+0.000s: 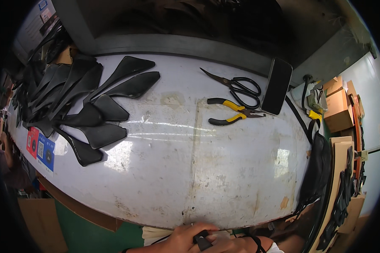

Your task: Applying glue and fitting black covers onto bicycle saddle bases at a workshop workbench.

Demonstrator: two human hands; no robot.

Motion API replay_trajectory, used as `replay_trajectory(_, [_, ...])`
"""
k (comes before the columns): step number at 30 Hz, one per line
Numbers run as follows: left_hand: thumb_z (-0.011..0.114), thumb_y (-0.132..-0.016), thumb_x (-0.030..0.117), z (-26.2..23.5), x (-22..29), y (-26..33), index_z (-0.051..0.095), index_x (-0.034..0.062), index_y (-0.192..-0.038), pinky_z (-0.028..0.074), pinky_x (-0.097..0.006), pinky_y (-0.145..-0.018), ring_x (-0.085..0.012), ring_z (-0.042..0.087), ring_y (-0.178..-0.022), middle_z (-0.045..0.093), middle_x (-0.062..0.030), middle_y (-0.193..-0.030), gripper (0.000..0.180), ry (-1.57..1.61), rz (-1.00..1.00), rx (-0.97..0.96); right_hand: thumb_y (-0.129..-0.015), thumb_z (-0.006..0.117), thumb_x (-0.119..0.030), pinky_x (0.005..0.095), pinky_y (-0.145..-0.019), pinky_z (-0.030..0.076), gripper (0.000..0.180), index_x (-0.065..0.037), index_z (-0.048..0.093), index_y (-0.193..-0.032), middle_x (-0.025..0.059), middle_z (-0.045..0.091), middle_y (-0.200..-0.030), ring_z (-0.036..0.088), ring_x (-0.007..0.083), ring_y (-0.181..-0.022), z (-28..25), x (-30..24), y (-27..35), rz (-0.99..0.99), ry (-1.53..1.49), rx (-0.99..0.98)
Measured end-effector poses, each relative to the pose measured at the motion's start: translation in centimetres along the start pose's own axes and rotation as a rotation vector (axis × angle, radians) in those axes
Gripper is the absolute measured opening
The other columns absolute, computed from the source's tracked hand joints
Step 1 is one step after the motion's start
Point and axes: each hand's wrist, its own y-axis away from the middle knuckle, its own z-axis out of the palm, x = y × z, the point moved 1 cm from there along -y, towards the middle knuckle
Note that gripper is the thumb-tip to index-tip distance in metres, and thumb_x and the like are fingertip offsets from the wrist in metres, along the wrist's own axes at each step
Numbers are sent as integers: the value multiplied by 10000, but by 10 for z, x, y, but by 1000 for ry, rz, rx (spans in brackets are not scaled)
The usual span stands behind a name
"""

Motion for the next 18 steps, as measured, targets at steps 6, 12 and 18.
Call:
replay_trajectory(6, [630,-956,121,0,-1,-2,675,-12,-1106,535,-358,-633,-283,685,-694,691,-181,-850,205,0,117,-29,-907,674,-5,402,-539,531,138,29,593,-801,147,611,-687,595,277,-547,8,-10,-6,314,-85,505])
replay_trajectory(12, [619,-929,110,-8,-3,-2,675,-21,-1106,549,-389,-687,-341,702,-762,702,-193,-896,227,87,-32,-125,-929,623,6,390,-515,510,156,33,583,-781,151,618,-722,602,289,-556,3,0,7,77,-30,16])
replay_trajectory(18, [630,-939,146,-1,-4,-4,679,-17,-1097,544,-383,-657,-331,694,-720,696,-189,-887,232,30,148,-94,-946,629,-20,364,-504,507,200,-13,552,-761,91,578,-633,547,226,-496,11,-4,-2,297,-195,727])
